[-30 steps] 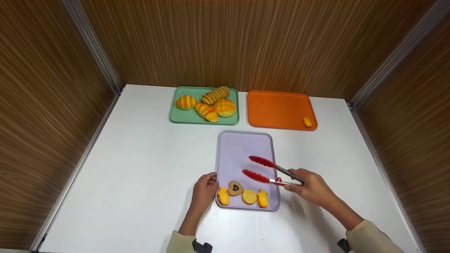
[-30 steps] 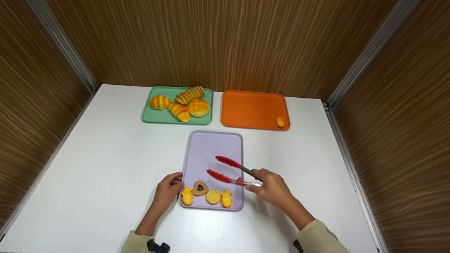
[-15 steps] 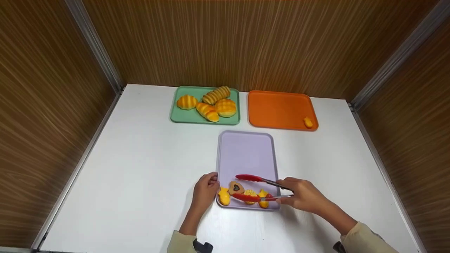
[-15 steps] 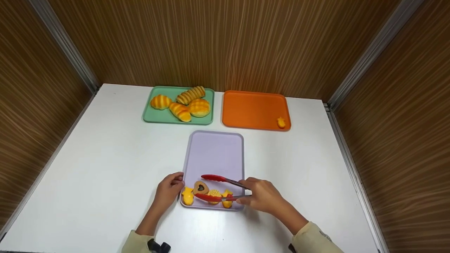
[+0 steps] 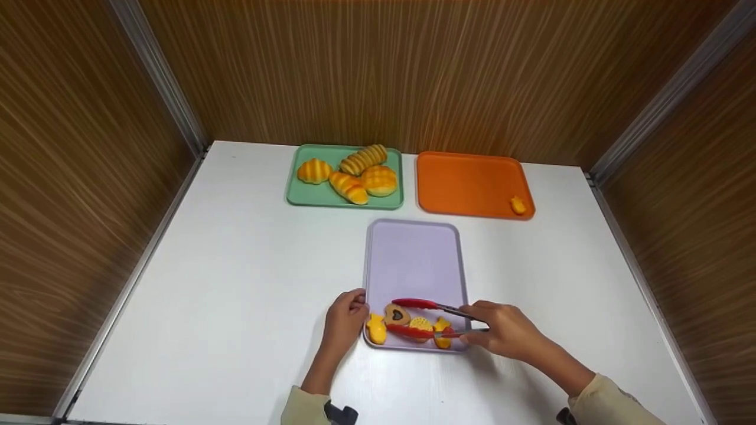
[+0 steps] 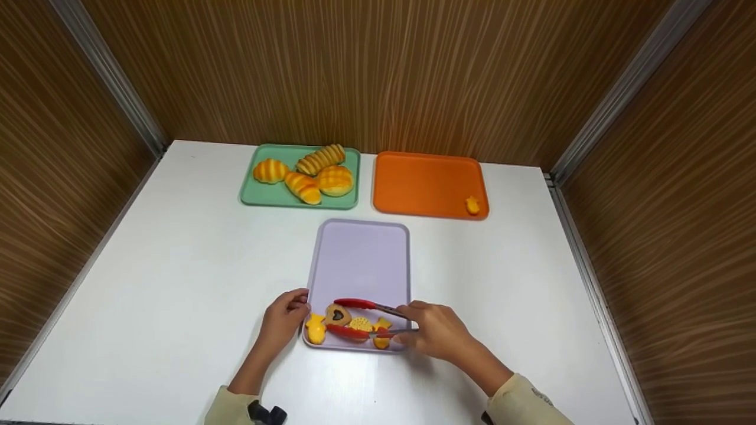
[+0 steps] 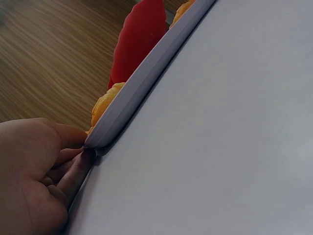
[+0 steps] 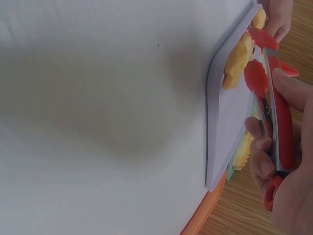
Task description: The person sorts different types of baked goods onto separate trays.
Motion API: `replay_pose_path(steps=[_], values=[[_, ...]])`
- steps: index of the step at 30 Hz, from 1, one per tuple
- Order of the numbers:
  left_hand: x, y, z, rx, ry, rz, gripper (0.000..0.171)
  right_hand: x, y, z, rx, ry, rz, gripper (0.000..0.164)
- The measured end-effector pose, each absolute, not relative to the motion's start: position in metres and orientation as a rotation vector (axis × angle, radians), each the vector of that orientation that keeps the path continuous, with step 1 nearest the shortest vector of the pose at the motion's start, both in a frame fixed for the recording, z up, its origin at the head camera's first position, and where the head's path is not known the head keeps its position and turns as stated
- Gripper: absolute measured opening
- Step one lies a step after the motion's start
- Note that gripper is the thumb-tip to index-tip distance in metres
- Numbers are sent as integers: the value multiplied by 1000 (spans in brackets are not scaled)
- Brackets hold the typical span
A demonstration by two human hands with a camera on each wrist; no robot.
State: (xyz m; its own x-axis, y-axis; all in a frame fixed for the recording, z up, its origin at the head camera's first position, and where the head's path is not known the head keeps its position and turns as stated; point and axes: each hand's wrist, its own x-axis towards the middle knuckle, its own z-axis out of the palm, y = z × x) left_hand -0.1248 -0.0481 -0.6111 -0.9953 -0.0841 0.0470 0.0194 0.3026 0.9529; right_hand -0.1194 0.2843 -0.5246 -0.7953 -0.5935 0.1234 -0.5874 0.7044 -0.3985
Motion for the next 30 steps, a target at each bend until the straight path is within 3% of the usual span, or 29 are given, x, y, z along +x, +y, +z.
replay_pose_path(steps=[12,30], values=[[-124,-49,-610,66,-2486,-1800,29,-121,291,-527,-972,2896,-800,44],[-124,-48,-609,71,-2463,-1821,31,-137,307,-522,-592,2931,-1001,52]])
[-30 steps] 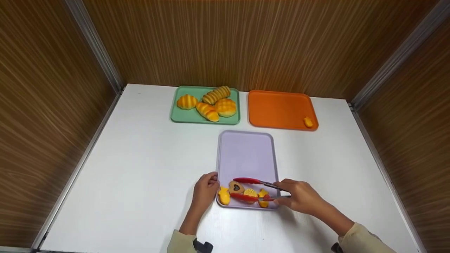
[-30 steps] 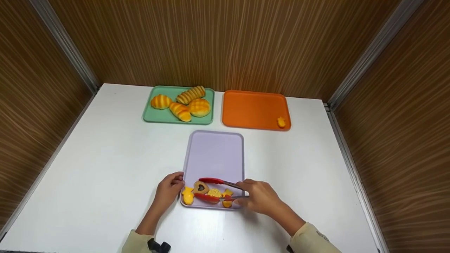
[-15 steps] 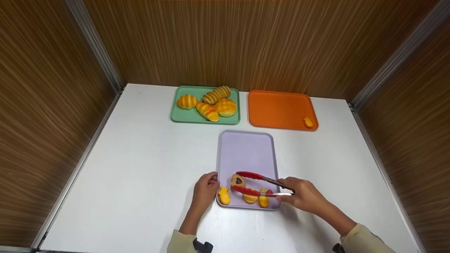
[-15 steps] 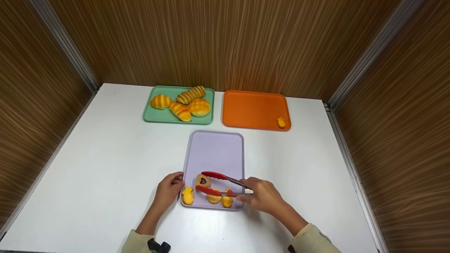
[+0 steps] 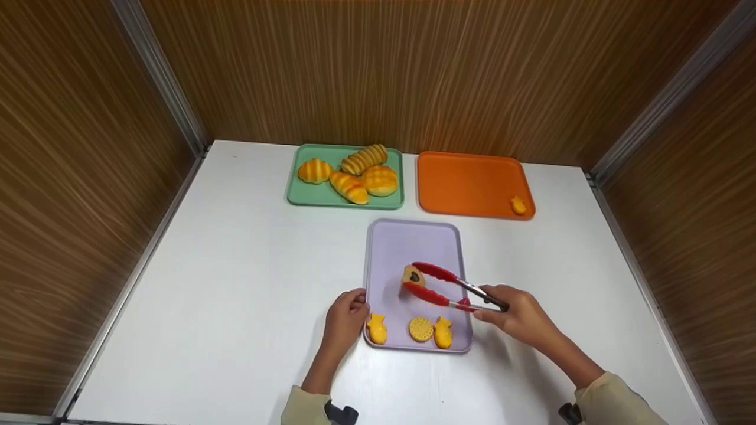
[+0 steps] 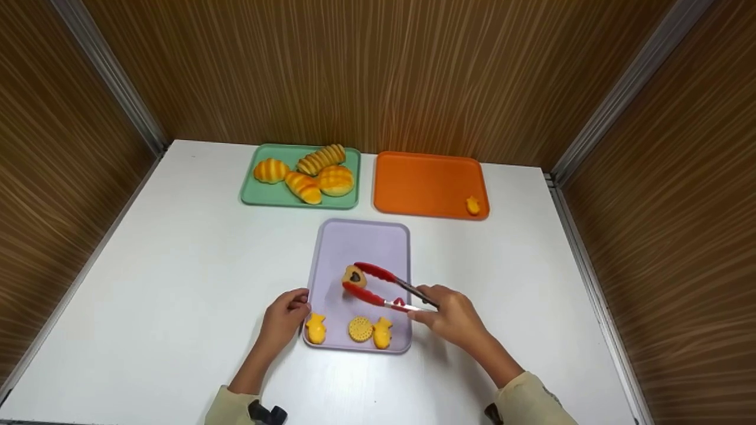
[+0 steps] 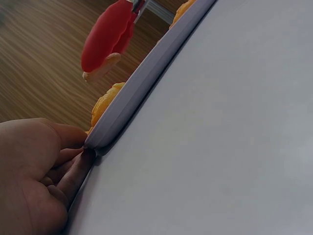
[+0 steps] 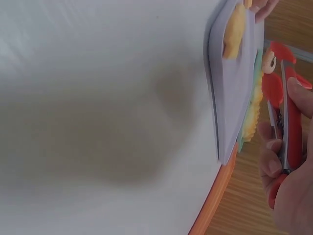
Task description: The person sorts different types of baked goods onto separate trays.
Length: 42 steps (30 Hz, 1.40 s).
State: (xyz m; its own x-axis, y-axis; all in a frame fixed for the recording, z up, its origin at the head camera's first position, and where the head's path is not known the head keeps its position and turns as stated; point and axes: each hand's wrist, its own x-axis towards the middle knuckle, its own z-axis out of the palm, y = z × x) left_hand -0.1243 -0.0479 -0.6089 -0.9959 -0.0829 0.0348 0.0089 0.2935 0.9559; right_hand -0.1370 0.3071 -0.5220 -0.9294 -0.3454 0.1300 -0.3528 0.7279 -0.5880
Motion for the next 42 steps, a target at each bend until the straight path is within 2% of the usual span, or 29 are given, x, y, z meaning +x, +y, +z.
replay_pose_path(steps=[6,13,20,25,35,42], values=[[-124,-48,-610,77,-2465,-1825,31,-154,322,-524,404,-2869,1054,46],[-124,-48,-610,27,-2456,-1783,28,-180,344,-527,209,-2821,1035,49],[-123,-48,-609,39,-2465,-1779,29,-206,365,-529,-2,-2826,1077,63],[-124,-48,-610,63,-2469,-1790,29,-222,375,-531,-98,-2820,1073,67],[-125,-49,-608,71,-2440,-1802,29,-257,378,-540,-154,-2787,962,39],[-124,-49,-609,46,-2463,-1796,28,-272,376,-543,-245,-2820,936,40]])
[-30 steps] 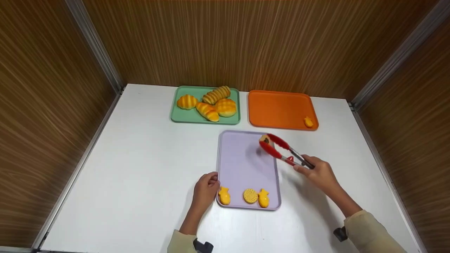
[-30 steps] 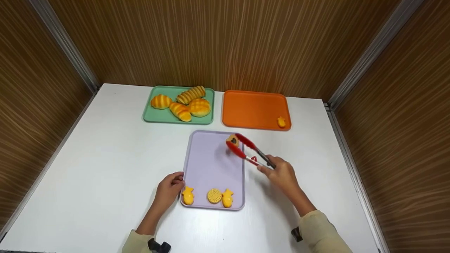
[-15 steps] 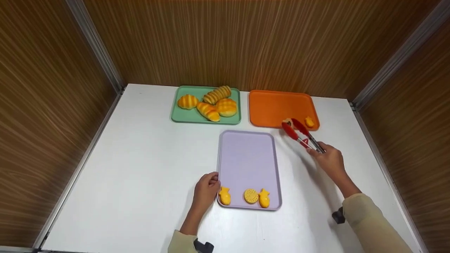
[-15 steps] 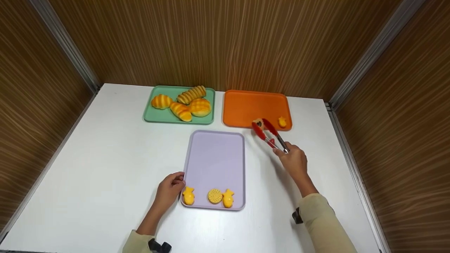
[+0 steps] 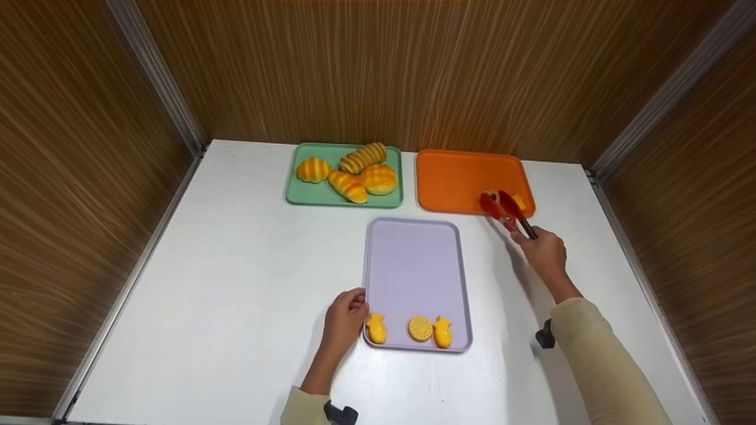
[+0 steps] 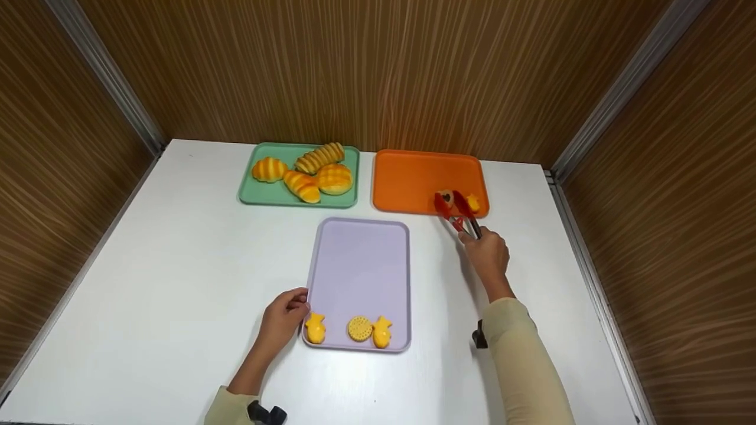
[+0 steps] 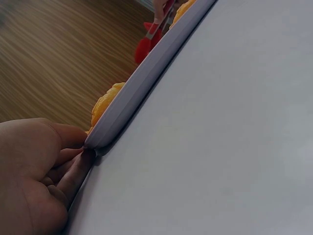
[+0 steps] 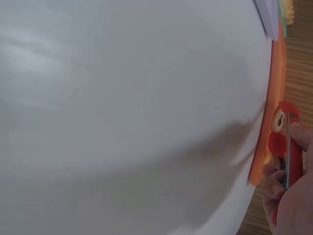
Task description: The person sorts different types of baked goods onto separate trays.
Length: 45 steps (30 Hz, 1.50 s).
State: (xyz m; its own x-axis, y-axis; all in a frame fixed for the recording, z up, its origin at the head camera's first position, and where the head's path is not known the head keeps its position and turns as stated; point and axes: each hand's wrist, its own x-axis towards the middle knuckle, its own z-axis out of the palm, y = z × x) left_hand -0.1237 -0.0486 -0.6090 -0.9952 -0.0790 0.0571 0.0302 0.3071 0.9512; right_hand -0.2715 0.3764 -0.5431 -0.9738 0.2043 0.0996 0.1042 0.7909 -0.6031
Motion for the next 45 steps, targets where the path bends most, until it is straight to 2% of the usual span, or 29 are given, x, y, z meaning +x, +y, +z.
replay_pose_path(steps=[13,21,24,27,38,45], values=[[-125,-47,-609,49,-2459,-1792,28,-295,364,-540,-328,-2824,901,40],[-126,-45,-608,63,-2458,-1821,29,-290,356,-542,-312,-2827,941,53],[-125,-45,-607,71,-2457,-1834,29,-287,354,-544,-260,-2804,912,47],[-125,-46,-607,68,-2468,-1820,29,-281,352,-545,-205,-2776,879,42],[-123,-46,-609,82,-2490,-1800,29,-246,346,-540,-71,-2776,828,41],[-123,-47,-609,89,-2472,-1825,30,-211,330,-539,9,-2885,922,65]])
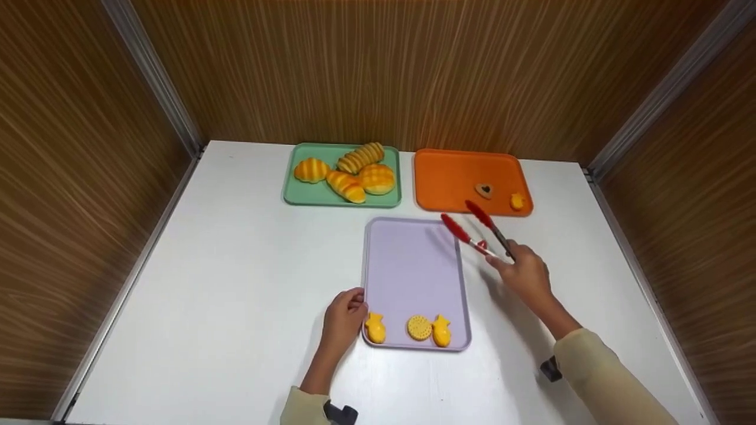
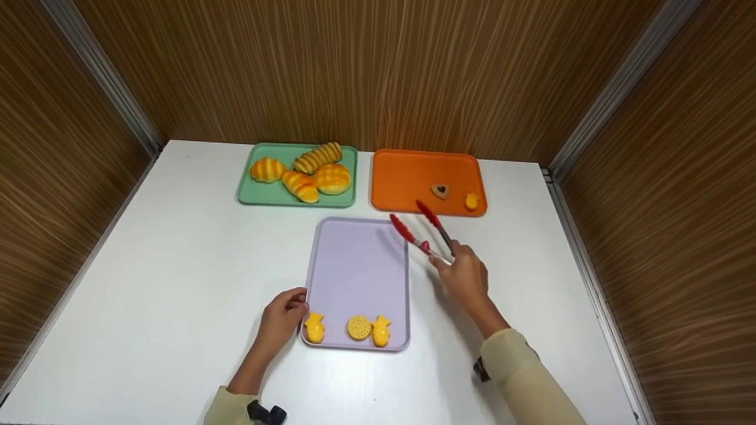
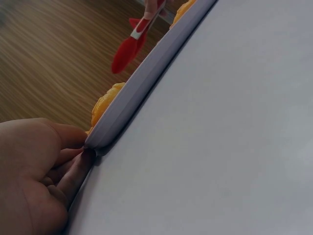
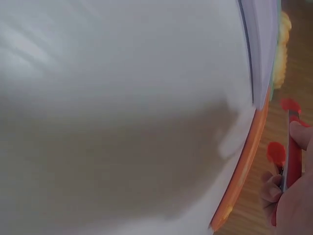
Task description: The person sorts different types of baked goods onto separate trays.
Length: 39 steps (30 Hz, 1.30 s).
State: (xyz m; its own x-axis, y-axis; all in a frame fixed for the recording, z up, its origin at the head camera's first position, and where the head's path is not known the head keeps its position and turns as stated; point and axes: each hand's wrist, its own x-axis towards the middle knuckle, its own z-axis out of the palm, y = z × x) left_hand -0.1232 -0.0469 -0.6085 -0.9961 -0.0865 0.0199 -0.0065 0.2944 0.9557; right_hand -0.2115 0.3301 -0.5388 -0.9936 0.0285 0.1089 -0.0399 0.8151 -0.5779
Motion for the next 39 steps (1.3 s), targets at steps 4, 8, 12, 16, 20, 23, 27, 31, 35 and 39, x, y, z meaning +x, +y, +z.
replay_pose_path(steps=[4,8,12,16,20,23,27,31,35,39], values=[[-123,-47,-609,92,-2477,-1830,30,-193,320,-541,103,-2915,973,70],[-123,-47,-610,84,-2466,-1834,30,-178,311,-542,277,-2879,981,59],[-123,-47,-609,66,-2464,-1824,29,-163,304,-541,407,-2869,998,58],[-124,-48,-610,53,-2467,-1818,29,-148,297,-540,487,-2896,1074,61],[-124,-48,-610,54,-2456,-1829,29,-135,291,-539,597,-2917,1139,61],[-124,-47,-610,78,-2453,-1840,29,-127,285,-541,699,-2927,1173,60],[-125,-47,-609,88,-2457,-1840,29,-119,279,-545,810,-2932,1168,57],[-124,-47,-609,90,-2461,-1829,29,-115,276,-549,891,-2927,1109,56],[-124,-47,-610,90,-2466,-1828,29,-113,274,-552,963,-2912,1064,57],[-124,-47,-610,72,-2451,-1837,29,-111,272,-553,996,-2909,1022,57]])
